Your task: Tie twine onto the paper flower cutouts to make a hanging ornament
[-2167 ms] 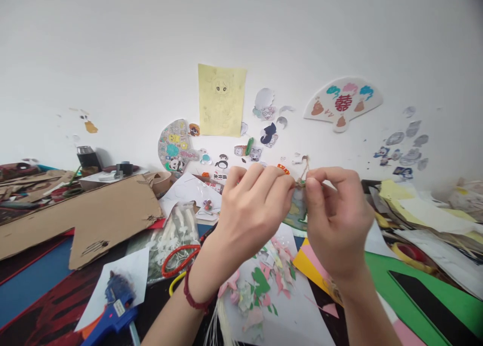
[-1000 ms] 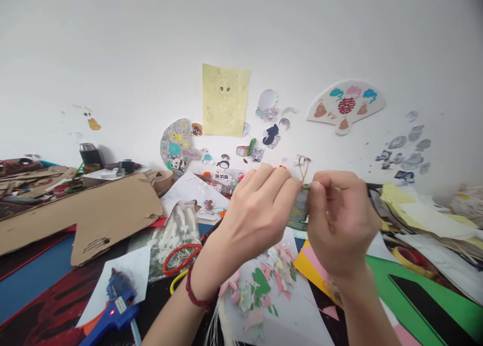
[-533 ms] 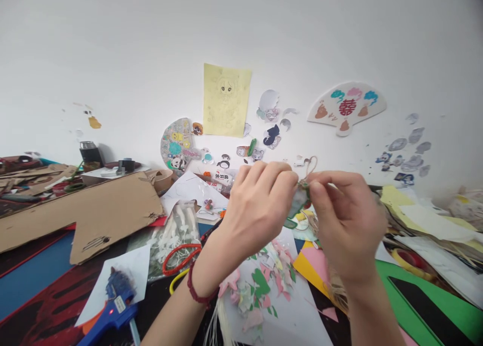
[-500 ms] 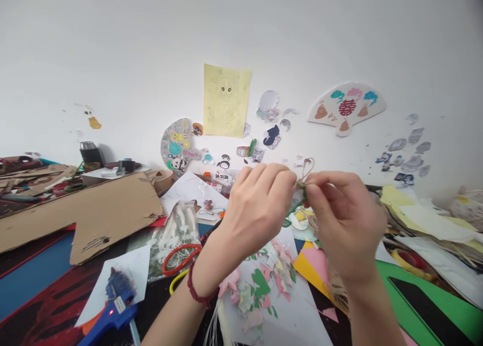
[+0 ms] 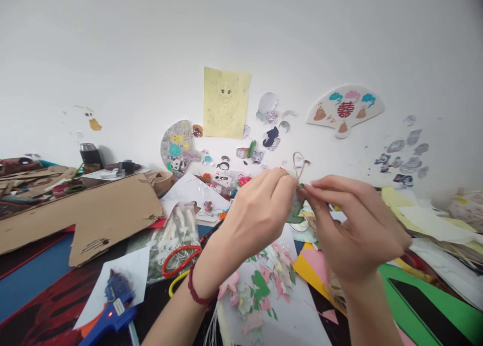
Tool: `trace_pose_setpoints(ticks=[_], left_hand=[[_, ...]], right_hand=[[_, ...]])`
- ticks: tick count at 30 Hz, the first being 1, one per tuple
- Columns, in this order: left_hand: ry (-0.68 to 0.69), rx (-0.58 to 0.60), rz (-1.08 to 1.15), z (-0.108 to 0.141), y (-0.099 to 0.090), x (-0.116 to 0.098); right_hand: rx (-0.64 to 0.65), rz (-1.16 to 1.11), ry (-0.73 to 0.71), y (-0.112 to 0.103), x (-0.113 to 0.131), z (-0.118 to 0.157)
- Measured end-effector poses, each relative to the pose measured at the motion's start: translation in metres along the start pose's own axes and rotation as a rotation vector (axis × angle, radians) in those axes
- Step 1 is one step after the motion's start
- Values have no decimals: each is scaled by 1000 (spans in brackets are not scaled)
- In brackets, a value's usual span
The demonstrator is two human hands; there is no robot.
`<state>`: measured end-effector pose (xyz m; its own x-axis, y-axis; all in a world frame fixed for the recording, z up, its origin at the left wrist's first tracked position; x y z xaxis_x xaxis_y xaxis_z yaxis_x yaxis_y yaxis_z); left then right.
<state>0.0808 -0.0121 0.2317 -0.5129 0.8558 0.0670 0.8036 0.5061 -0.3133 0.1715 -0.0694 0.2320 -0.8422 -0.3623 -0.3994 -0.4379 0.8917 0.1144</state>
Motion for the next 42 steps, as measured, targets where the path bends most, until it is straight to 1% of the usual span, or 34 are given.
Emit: trace_pose_setpoints(ticks=[2, 4, 7, 9, 16, 22, 25, 27, 29, 31, 34, 38, 42], left_hand=[[-5, 7, -12, 0, 1, 0], [-12, 19, -26, 0, 3, -1], [-6, 39, -46, 1, 6, -5], [3, 37, -51, 2, 7, -9], [-18, 9, -53, 4, 11, -12], [12, 12, -15, 4, 13, -15], [10, 13, 40, 5, 12, -14], [-26, 4, 100, 5, 9, -10], [-93, 2, 198, 4, 6, -2], [-191, 8, 332, 4, 4, 9], [-328, 39, 495, 3, 6, 23], [-376, 109, 523, 3, 13, 29], [-415, 103, 541, 5, 16, 38]], right_hand=[[4, 46, -48, 1, 4, 1], [-30, 101, -73, -1, 7, 4], [-110, 182, -58, -7, 7, 9], [-137, 227, -40, -9, 6, 12], [-120, 318, 6, -5, 6, 14], [-106, 298, 9, -2, 5, 14], [-102, 283, 32, -2, 2, 14], [-86, 274, 46, -2, -1, 13], [-54, 250, 45, -2, -4, 11], [-15, 215, 39, 0, -6, 9], [-1, 171, 32, -1, -6, 6], [28, 140, 7, 2, -1, 3], [46, 123, -11, 4, 3, 2]])
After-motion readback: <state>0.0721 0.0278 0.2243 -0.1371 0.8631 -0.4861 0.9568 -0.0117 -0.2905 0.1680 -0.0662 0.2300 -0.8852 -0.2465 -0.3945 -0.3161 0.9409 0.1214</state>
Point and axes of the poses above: each hand's wrist, its own z-axis away from the middle knuckle, its own y-axis out of the palm, x = y × z, the point moved 10 cm from there along -z, towards the middle knuckle, and after that the axes turned 7 degrees about -y, right-handed, at the moved point
